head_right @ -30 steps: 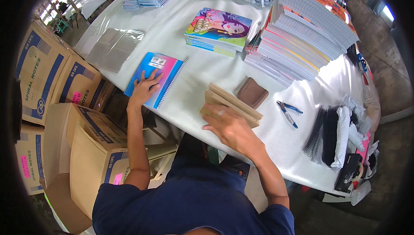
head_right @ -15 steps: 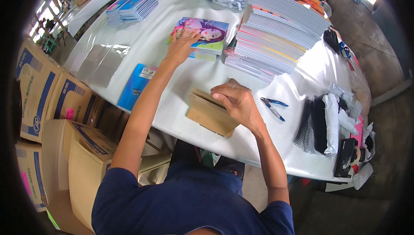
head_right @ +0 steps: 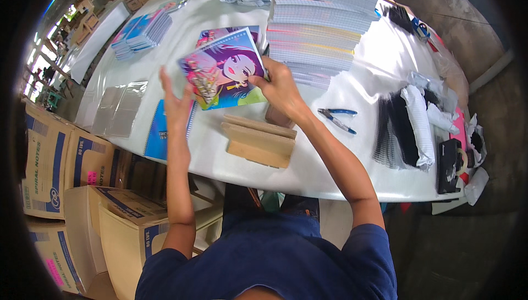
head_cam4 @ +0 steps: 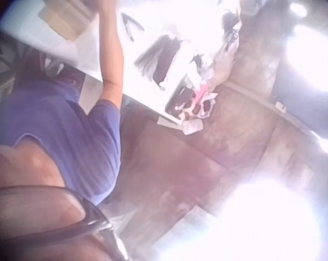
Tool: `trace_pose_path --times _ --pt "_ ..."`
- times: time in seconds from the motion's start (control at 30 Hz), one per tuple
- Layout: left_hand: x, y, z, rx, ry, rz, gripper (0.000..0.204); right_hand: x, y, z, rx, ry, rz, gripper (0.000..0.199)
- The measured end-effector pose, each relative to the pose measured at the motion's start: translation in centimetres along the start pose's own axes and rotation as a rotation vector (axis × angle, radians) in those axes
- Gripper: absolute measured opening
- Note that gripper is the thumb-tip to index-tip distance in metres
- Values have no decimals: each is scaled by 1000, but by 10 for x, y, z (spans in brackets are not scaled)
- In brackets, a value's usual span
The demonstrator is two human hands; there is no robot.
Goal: The person is assembling spiral notebooks by sliding metal spirals through the holes of covers and paper stacks. They use pliers to trim the ends of the spirals.
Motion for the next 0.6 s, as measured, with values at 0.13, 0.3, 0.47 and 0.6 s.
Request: trace_pose_path --times 0.13,0.3,0.47,0.6 --pt "57 2 -4 -491 -208 -835 75 -65 -31 -86 111 -10 -191 23" --pt "112 29 -22 -862 39 -727 69 -12 -76 -161 292 -14 -106 17" --pt "92 48 -48 -980 52 -678 43 19 -70 -190 393 88 -2 17" --pt "54 50 -79 -650 -117 -730 82 19 -45 -179 256 -6 -78 49"
Point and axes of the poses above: each hand's wrist, its own z-axis towards the middle knuckle, its own y-axis out of the palm, x = y × z, the point moved 6 cm from there along z, towards the middle knuckle, and after that the axes turned 7 degrees about z, right-handed, at the moved point
